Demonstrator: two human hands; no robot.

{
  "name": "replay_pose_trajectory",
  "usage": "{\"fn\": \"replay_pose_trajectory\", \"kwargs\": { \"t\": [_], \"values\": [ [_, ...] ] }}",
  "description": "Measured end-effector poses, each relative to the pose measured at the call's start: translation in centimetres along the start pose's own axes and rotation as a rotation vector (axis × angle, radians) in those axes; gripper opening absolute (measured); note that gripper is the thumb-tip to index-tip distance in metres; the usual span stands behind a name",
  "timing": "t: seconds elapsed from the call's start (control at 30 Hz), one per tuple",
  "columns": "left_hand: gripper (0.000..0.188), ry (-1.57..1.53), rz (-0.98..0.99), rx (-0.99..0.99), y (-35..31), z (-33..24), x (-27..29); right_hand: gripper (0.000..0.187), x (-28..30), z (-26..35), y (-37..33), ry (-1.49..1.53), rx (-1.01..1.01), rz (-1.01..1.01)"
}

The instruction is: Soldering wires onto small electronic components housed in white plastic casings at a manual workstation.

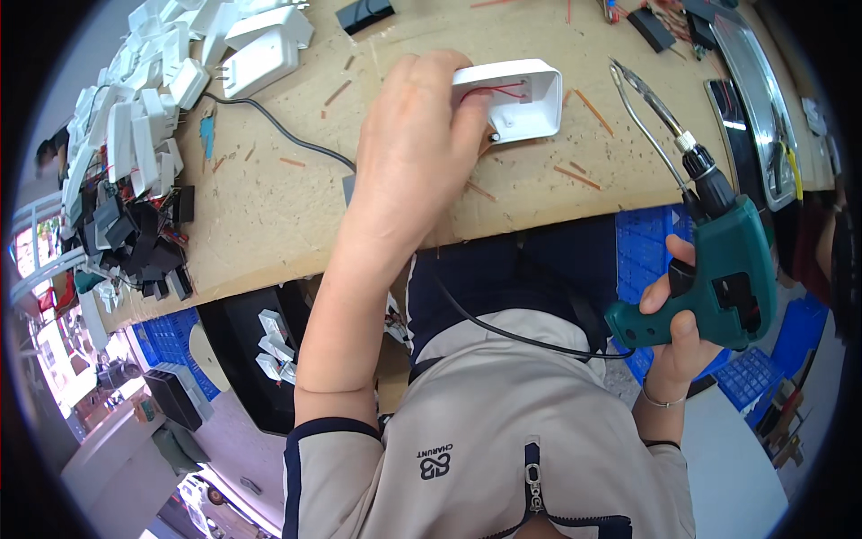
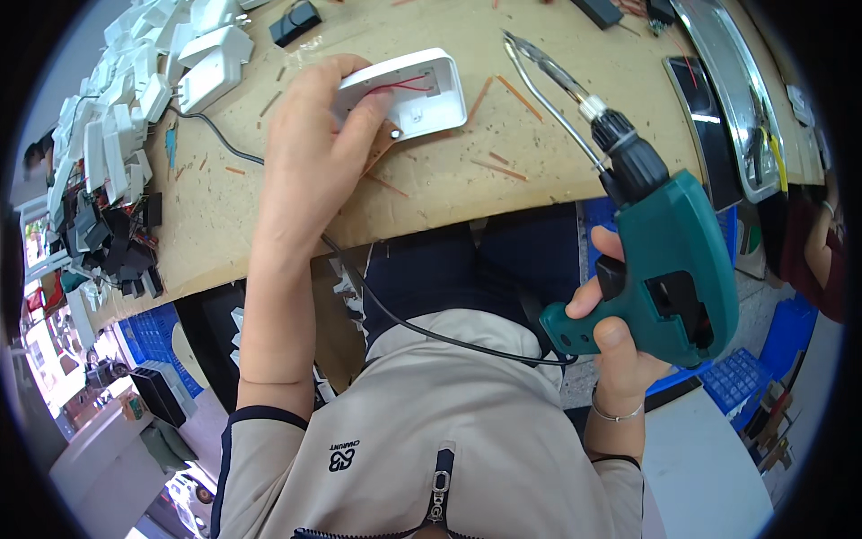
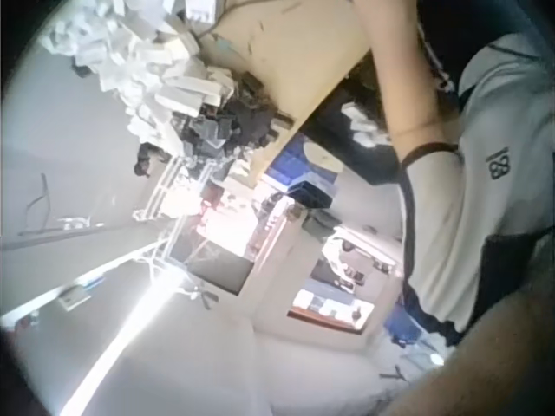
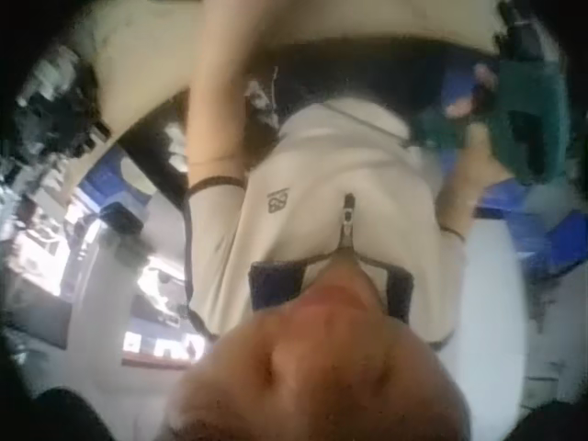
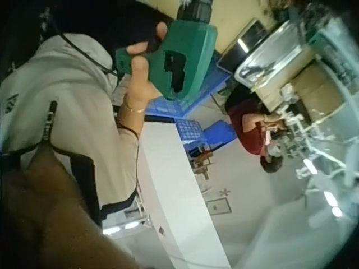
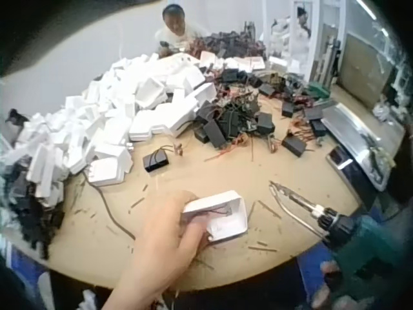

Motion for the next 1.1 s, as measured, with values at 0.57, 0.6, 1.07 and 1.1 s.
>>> {"fn": "replay_pose_trajectory", "kwargs": {
  "t": [0.57,0.6,1.07,1.1],
  "values": [
    [0.034,-1.011,-0.483,0.646,-27.0,26.0,25.8,0.058,0.8,-1.7,0.9,0.433,0.010,0.153],
    [0.029,-0.775,-0.686,0.839,-31.9,29.2,26.8,0.059,0.5,-1.7,1.0,0.438,0.015,0.149],
    [0.029,-0.483,-0.032,0.628,-15.4,15.8,20.4,0.057,0.4,-1.0,1.1,0.442,0.034,0.166],
    [0.026,-0.401,-0.058,0.463,-11.6,13.2,19.4,0.057,0.3,-1.0,1.1,0.442,0.033,0.164]
  ]
}}
Point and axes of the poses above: each hand's wrist, its own y-axis towards the middle knuckle, its own x-axis out of the back of the hand, z = x × y, the point moved 7 cm from there along y, towards the middle knuckle, and after that the axes turned 7 degrees about x, right-handed, at the moved point
